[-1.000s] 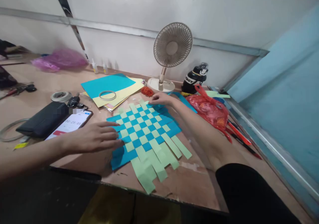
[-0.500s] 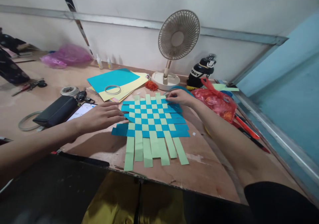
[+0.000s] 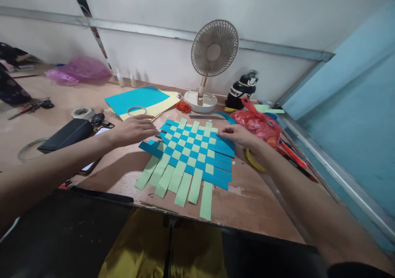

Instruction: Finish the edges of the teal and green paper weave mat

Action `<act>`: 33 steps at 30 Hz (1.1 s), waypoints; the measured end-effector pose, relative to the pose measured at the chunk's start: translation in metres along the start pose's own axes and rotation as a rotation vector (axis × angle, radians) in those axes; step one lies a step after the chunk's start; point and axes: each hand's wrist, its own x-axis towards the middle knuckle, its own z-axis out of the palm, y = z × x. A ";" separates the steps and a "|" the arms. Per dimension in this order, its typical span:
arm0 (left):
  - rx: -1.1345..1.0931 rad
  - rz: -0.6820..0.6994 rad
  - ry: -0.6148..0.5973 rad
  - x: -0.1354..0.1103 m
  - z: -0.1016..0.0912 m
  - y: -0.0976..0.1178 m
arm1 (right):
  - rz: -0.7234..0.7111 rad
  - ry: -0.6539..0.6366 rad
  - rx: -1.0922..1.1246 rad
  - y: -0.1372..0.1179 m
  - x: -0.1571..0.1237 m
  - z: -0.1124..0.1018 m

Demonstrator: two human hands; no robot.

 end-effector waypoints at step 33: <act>0.092 0.031 0.087 0.044 -0.011 0.000 | 0.124 0.001 -0.082 0.003 -0.047 0.007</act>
